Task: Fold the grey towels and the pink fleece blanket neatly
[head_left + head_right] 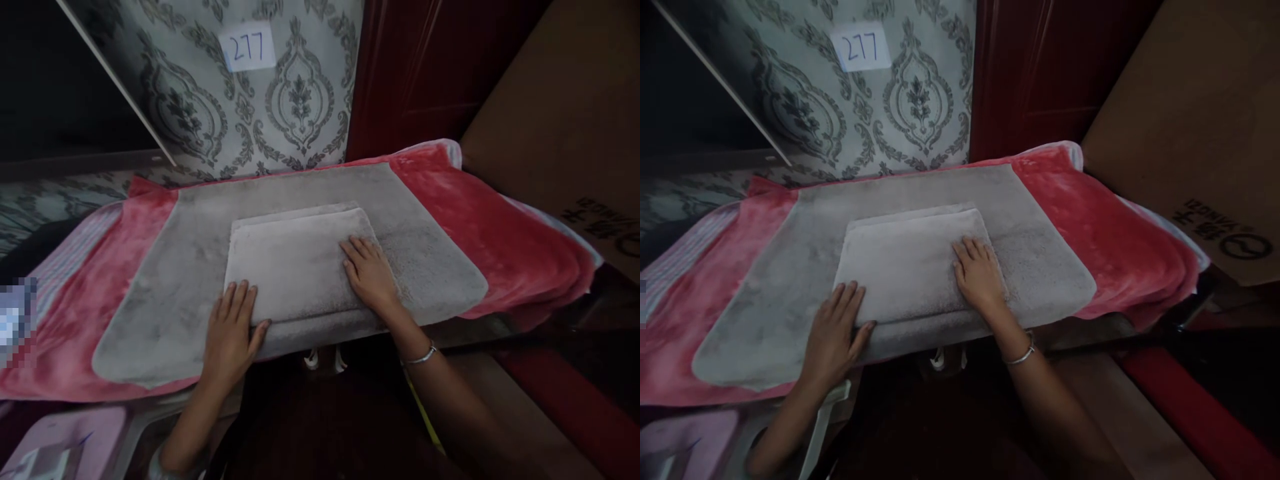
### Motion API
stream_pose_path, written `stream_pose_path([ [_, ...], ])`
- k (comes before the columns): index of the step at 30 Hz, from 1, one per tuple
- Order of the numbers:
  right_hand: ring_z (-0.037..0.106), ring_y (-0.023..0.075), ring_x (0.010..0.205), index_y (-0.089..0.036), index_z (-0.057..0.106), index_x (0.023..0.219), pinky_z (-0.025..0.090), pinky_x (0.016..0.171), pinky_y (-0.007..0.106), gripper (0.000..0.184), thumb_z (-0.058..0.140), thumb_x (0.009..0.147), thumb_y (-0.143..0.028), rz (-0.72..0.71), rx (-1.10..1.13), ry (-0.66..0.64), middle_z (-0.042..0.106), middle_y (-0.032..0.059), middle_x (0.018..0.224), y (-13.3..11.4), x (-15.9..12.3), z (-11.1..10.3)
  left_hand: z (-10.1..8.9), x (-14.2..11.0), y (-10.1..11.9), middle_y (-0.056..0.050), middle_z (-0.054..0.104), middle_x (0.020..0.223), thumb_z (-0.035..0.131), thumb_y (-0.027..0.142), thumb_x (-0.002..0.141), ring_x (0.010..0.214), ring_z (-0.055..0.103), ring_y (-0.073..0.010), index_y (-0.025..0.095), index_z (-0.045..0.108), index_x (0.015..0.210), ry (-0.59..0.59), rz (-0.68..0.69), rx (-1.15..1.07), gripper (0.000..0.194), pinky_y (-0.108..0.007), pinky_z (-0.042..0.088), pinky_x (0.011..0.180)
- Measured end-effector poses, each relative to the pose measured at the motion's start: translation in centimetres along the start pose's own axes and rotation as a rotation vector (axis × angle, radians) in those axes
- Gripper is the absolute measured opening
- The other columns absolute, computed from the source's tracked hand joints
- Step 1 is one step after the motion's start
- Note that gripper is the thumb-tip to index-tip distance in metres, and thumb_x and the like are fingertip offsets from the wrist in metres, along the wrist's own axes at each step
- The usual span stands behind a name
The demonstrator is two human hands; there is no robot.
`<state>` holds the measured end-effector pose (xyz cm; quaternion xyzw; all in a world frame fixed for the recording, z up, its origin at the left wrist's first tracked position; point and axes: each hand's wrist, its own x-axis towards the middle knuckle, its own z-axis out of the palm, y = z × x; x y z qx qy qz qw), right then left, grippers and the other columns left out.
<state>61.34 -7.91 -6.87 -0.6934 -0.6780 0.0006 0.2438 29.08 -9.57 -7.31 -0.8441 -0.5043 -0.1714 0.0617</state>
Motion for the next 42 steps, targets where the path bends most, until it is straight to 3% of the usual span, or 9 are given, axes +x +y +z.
stream_pose_path([
  [7,0.038,0.028,0.149,-0.022,0.058,0.147,0.029,0.123,0.051,0.05,0.038,0.102,-0.03,-0.008,-0.008,-0.012,0.048,0.0084,0.158,0.1,0.4,-0.2,-0.3,-1.1,-0.9,-0.015,0.047,0.158,0.044,0.047,0.099,0.151,0.035,-0.0393,0.017,0.048,0.152,0.097,-0.037,-0.048,0.061,-0.063,0.038,0.116],
  [12,0.037,0.0294,0.15,-0.022,0.059,0.146,0.028,0.122,0.056,0.048,0.041,0.102,-0.032,-0.028,0.029,-0.049,0.046,0.0108,0.159,-1.2,-0.8,-0.8,-1.8,0.4,0.7,-0.016,0.055,0.151,0.042,0.048,0.1,0.149,0.038,-0.0411,0.02,0.056,0.145,0.06,-0.002,0.034,0.055,-0.076,0.024,0.117],
  [16,0.036,0.028,0.15,-0.022,0.057,0.147,0.03,0.122,0.054,0.049,0.038,0.104,-0.033,-0.084,0.06,-0.05,0.044,0.0109,0.16,-2.1,0.2,-1.5,-2.7,4.9,3.3,-0.015,0.05,0.156,0.041,0.041,0.101,0.149,0.04,-0.0334,0.019,0.051,0.149,-0.035,0.157,-0.003,0.054,-0.067,0.023,0.123],
  [20,0.034,0.028,0.151,-0.019,0.053,0.151,0.029,0.122,0.051,0.051,0.036,0.105,-0.034,-0.076,0.009,-0.011,0.041,0.0121,0.162,-2.0,4.9,-2.4,-2.6,11.7,5.1,-0.016,0.038,0.164,0.046,0.041,0.1,0.154,0.032,-0.0321,0.016,0.045,0.154,-0.194,0.238,0.001,0.06,-0.062,0.021,0.125],
  [23,0.033,0.029,0.152,-0.019,0.047,0.155,0.029,0.122,0.052,0.052,0.035,0.106,-0.033,-0.05,-0.056,-0.013,0.039,0.0126,0.163,-1.4,8.2,-1.7,-1.2,15.7,5.1,-0.017,0.033,0.166,0.045,0.044,0.101,0.156,0.026,-0.0319,0.017,0.041,0.157,-0.256,0.211,0.004,0.062,-0.061,0.019,0.126],
  [28,0.03,0.0313,0.153,-0.022,0.045,0.156,0.021,0.124,0.058,0.053,0.04,0.105,-0.036,-0.061,-0.128,-0.121,0.035,0.0098,0.165,-0.1,9.5,1.5,2.1,17.0,4.0,-0.013,0.019,0.171,0.037,0.047,0.104,0.159,0.014,-0.0306,0.018,0.03,0.162,-0.354,0.142,0.007,0.065,-0.062,0.012,0.126],
  [33,0.029,0.0305,0.153,-0.023,0.05,0.153,0.02,0.124,0.057,0.052,0.041,0.104,-0.036,-0.061,-0.051,-0.081,0.038,0.0103,0.164,0.7,9.2,2.6,2.4,16.3,1.6,-0.013,0.019,0.171,0.037,0.051,0.104,0.159,0.014,-0.0302,0.019,0.03,0.163,-0.327,0.057,0.029,0.067,-0.061,0.011,0.127],
  [38,0.032,0.0388,0.15,-0.012,0.045,0.153,0.032,0.117,0.059,0.062,0.051,0.094,-0.029,0.269,0.111,0.185,0.035,0.0213,0.163,2.6,9.7,2.6,1.9,15.6,-2.8,-0.02,0.031,0.166,0.039,0.044,0.102,0.155,0.027,-0.0369,0.012,0.041,0.157,-0.175,-0.266,0.064,0.064,-0.061,0.028,0.122],
  [42,0.052,0.0367,0.135,-0.006,0.042,0.153,0.042,0.111,0.052,0.066,0.049,0.091,-0.025,0.428,0.26,0.213,0.055,0.0246,0.146,4.1,10.2,2.9,1.9,15.1,-5.2,-0.026,0.055,0.147,0.042,0.043,0.098,0.136,0.052,-0.0391,0.001,0.047,0.15,-0.035,-0.447,0.02,0.067,-0.053,0.041,0.113],
])
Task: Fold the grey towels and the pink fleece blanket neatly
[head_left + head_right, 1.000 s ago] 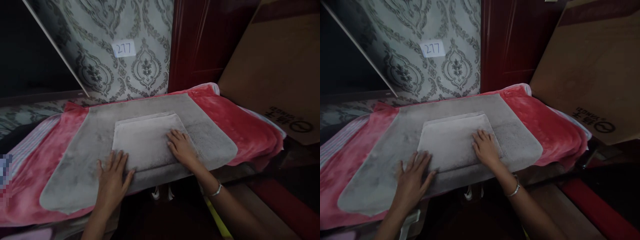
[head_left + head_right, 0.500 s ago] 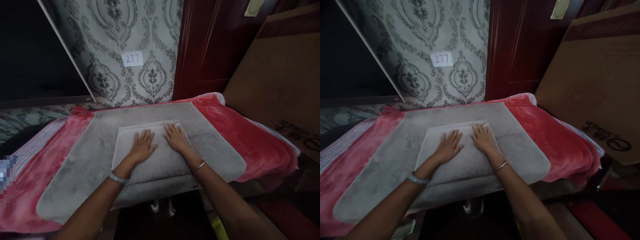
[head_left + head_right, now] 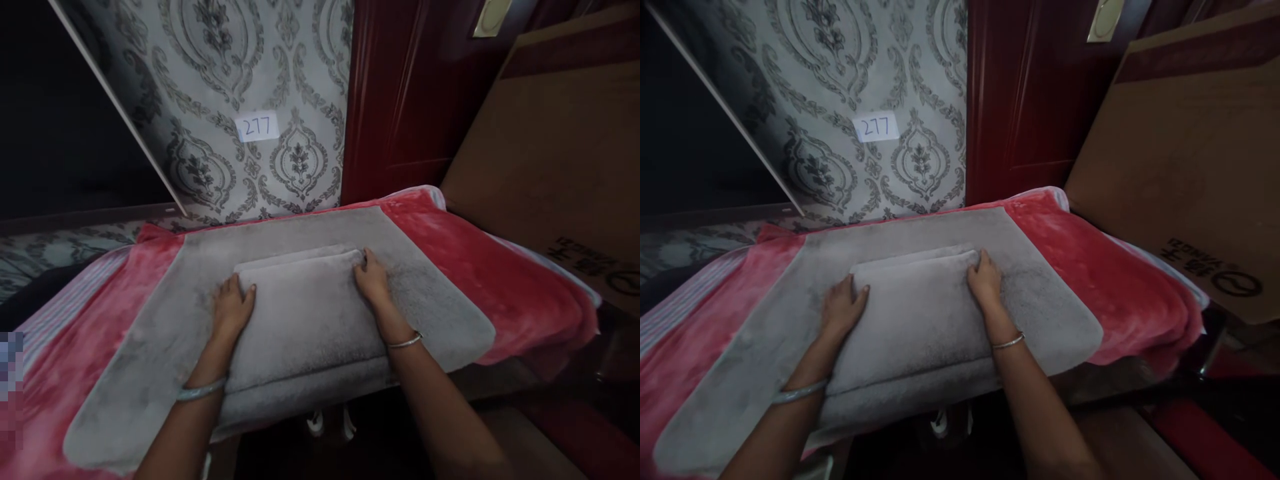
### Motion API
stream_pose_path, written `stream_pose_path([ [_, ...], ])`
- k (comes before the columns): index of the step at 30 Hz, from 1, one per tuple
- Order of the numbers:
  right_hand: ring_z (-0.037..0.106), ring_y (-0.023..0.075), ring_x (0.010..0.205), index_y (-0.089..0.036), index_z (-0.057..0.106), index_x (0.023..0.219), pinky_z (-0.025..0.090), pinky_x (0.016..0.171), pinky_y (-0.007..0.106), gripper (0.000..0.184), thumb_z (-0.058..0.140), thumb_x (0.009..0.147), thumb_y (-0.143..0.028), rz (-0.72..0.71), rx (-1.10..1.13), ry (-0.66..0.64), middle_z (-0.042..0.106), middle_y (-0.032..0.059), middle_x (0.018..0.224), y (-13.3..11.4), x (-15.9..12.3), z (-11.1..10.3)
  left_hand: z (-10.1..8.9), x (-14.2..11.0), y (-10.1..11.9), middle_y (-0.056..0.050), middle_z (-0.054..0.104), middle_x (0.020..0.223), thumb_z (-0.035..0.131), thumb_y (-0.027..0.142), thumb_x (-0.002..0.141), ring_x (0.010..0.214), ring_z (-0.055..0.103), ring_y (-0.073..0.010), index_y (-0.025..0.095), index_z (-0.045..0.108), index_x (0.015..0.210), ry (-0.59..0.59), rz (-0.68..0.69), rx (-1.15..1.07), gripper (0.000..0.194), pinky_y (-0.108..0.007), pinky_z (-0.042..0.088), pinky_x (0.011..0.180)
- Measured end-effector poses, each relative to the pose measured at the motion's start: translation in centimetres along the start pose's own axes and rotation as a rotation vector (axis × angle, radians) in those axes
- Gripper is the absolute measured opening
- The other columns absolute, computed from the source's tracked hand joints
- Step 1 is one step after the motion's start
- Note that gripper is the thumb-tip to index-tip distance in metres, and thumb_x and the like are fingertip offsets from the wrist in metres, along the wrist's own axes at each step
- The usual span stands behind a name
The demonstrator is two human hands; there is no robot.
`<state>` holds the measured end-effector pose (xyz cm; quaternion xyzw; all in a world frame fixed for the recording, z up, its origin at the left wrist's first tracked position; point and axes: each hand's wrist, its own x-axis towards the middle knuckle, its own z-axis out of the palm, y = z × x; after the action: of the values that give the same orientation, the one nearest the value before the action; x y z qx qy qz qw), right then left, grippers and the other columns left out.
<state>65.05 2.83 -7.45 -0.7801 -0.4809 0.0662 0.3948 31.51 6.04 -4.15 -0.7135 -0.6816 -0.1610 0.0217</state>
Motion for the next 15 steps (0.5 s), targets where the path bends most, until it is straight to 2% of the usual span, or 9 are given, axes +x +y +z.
stream_pose_path([
  [4,0.059,0.0354,0.128,-0.005,0.045,0.151,0.044,0.109,0.047,0.065,0.052,0.089,-0.024,0.028,-0.007,-0.02,0.062,0.0233,0.137,-0.2,0.5,0.1,-0.1,0.6,-0.5,-0.025,0.067,0.131,0.046,0.043,0.095,0.125,0.059,-0.0395,0.003,0.057,0.143,0.029,-0.04,-0.041,0.064,-0.051,0.044,0.11],
  [8,0.058,0.0335,0.13,-0.004,0.048,0.149,0.042,0.111,0.041,0.063,0.055,0.09,-0.024,0.04,-0.055,-0.038,0.065,0.0227,0.134,-0.7,0.6,-0.1,-0.1,1.2,-0.6,-0.024,0.067,0.13,0.052,0.044,0.091,0.125,0.06,-0.0393,0.005,0.057,0.144,0.042,-0.095,-0.154,0.066,-0.051,0.044,0.109],
  [11,0.059,0.0323,0.129,-0.007,0.05,0.149,0.043,0.11,0.038,0.061,0.056,0.09,-0.025,0.09,-0.032,-0.053,0.065,0.0217,0.133,-0.9,0.7,-0.2,-0.2,1.7,-1.1,-0.021,0.071,0.125,0.058,0.047,0.088,0.12,0.064,-0.0377,0.008,0.057,0.144,0.016,-0.196,-0.308,0.068,-0.048,0.05,0.102],
  [15,0.064,0.033,0.121,-0.011,0.063,0.136,0.047,0.103,0.038,0.052,0.061,0.087,-0.028,0.193,0.048,-0.096,0.07,0.0205,0.126,-0.9,1.3,-0.2,-0.1,2.1,-1.8,-0.021,0.075,0.113,0.063,0.051,0.083,0.108,0.07,-0.0382,0.009,0.069,0.124,-0.034,-0.245,-0.42,0.059,-0.045,0.055,0.09],
])
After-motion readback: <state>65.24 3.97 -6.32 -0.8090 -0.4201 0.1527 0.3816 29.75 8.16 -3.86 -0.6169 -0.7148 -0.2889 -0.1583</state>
